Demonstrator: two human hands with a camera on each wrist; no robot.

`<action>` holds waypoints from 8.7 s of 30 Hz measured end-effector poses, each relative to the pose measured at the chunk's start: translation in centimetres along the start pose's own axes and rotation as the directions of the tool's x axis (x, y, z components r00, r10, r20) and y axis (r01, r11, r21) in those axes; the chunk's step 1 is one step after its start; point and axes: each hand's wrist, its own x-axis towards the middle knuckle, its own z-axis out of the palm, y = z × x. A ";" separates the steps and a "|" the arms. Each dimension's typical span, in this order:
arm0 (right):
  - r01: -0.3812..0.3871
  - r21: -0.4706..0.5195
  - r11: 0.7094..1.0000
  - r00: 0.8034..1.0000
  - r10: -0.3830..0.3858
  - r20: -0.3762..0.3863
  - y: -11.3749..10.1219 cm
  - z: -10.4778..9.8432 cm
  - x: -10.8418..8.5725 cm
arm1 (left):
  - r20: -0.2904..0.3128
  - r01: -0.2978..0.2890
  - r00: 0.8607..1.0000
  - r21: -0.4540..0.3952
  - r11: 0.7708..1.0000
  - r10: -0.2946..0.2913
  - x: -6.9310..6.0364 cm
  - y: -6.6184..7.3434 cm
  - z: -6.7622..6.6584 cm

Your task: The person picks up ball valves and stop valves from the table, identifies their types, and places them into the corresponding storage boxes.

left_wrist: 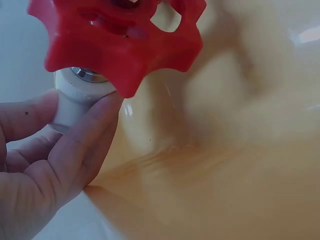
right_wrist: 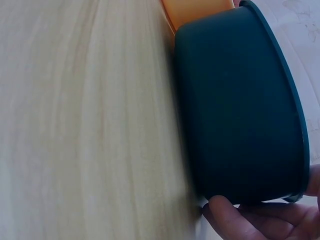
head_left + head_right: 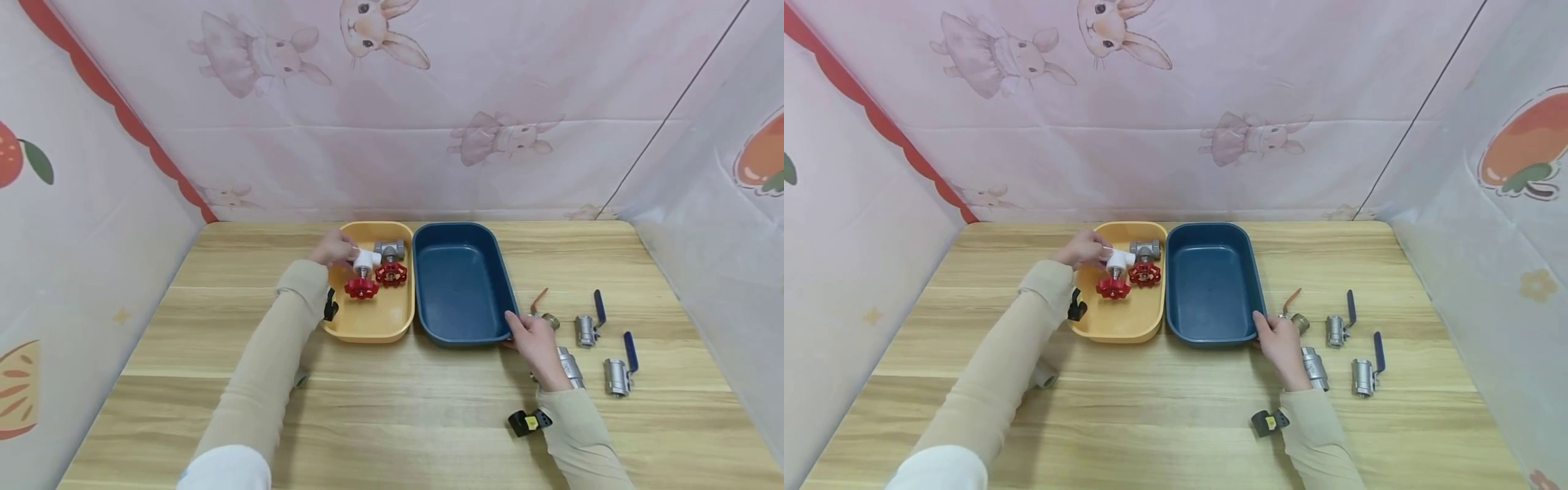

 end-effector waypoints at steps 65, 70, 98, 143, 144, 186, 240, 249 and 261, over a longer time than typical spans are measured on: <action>-0.020 -0.023 1.000 1.000 0.020 0.004 -0.1 -0.1 0.1 | -0.132 -0.113 0.984 0.081 0.990 0.123 -2.3 0.8 -0.5; -0.020 -0.033 0.999 1.000 0.020 0.003 -0.1 0.0 0.0 | -0.120 -0.092 0.989 -0.065 0.994 0.084 -2.4 0.1 -1.0; -0.010 -0.028 1.000 1.000 0.010 -0.005 0.3 0.1 0.1 | -0.134 -0.145 0.984 -0.255 0.956 0.114 -6.4 -0.7 -2.6; 0.002 -0.029 1.000 1.000 -0.002 -0.013 0.2 0.0 0.0 | -0.127 -0.171 0.982 -0.272 0.947 0.141 -12.9 -3.1 -3.7; 0.003 -0.027 1.000 1.000 -0.003 -0.012 0.2 0.1 0.0 | -0.130 -0.175 0.981 -0.267 0.948 0.145 -13.1 -3.2 -3.8; -0.028 -0.015 0.999 1.000 0.029 0.010 -0.4 -0.3 -0.2 | -0.024 -0.042 0.999 -0.233 0.971 0.038 -17.5 -10.7 -6.6; -0.039 -0.033 0.999 0.999 0.039 0.001 -0.4 -0.4 -0.1 | 0.208 -0.056 0.977 0.023 0.998 0.050 -16.6 -15.6 -5.0; -0.003 -0.016 1.000 1.000 0.003 -0.002 -0.1 -0.4 0.0 | 0.211 -0.055 0.975 -0.070 0.996 0.069 -17.0 -15.1 -5.0; -0.004 -0.015 1.000 1.000 0.004 0.005 -0.2 -0.3 0.0 | 0.211 -0.025 0.975 -0.183 0.983 0.064 -16.9 -15.3 -5.1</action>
